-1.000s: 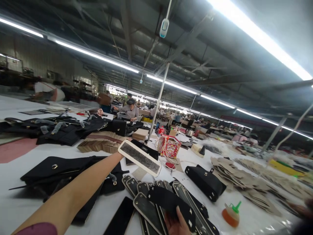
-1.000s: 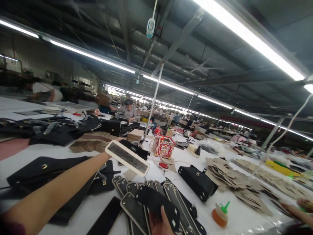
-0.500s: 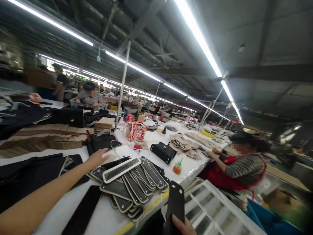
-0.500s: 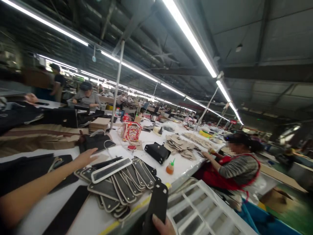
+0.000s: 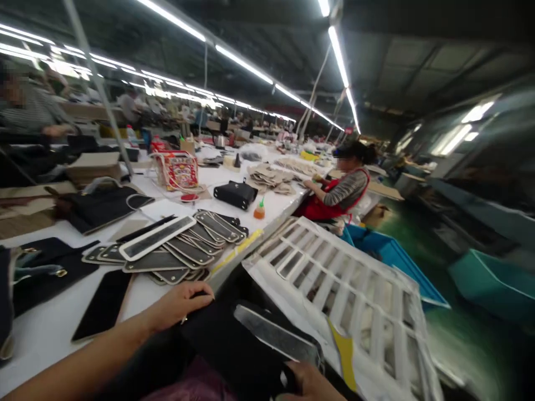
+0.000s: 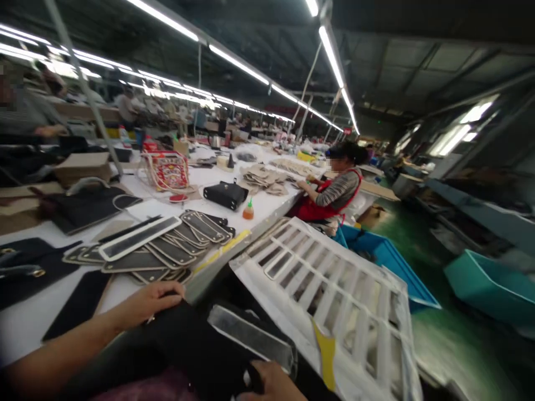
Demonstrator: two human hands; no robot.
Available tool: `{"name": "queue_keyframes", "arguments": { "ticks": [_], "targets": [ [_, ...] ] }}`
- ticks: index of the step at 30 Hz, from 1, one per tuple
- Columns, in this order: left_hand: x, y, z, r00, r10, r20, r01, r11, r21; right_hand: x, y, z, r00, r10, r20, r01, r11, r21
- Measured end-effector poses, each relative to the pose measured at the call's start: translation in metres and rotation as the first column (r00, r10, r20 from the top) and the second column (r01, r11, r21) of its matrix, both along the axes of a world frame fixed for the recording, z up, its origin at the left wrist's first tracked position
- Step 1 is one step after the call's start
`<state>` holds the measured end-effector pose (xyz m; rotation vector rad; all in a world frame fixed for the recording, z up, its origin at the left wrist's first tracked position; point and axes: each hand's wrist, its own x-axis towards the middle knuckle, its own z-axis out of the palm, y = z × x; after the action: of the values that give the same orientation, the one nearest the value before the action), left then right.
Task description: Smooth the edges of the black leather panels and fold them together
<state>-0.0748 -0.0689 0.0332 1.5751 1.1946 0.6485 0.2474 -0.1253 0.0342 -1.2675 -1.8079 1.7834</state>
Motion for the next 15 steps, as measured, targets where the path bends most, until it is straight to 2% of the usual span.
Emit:
{"name": "queue_keyframes", "arguments": {
  "ticks": [3, 5, 7, 9, 12, 15],
  "targets": [
    [0.017, -0.01, -0.015, 0.997, 0.016, 0.069, -0.003, 0.983, -0.182, 0.024, -0.03, -0.007, 0.971, -0.201, -0.128, 0.168, 0.958, -0.231],
    [0.031, -0.013, -0.023, 0.989, 0.047, 0.14, -0.003, 0.955, -0.295, 0.031, -0.037, -0.015, 0.922, -0.375, -0.095, 0.338, 0.901, -0.273],
    [0.046, -0.013, -0.028, 0.974, 0.095, 0.206, -0.018, 0.938, -0.347, 0.038, -0.038, -0.026, 0.869, -0.494, -0.019, 0.48, 0.853, -0.204],
    [0.059, -0.009, -0.031, 0.968, 0.131, 0.215, -0.047, 0.933, -0.356, 0.049, -0.035, -0.039, 0.831, -0.553, 0.061, 0.556, 0.827, -0.082],
    [0.077, 0.0, -0.036, 0.985, 0.14, 0.1, -0.099, 0.934, -0.343, 0.069, -0.027, -0.056, 0.785, -0.585, 0.204, 0.578, 0.81, 0.101],
    [0.092, 0.01, -0.04, 0.989, 0.113, -0.1, -0.133, 0.965, -0.227, 0.085, -0.018, -0.067, 0.741, -0.615, 0.269, 0.582, 0.788, 0.201]
  ]
}}
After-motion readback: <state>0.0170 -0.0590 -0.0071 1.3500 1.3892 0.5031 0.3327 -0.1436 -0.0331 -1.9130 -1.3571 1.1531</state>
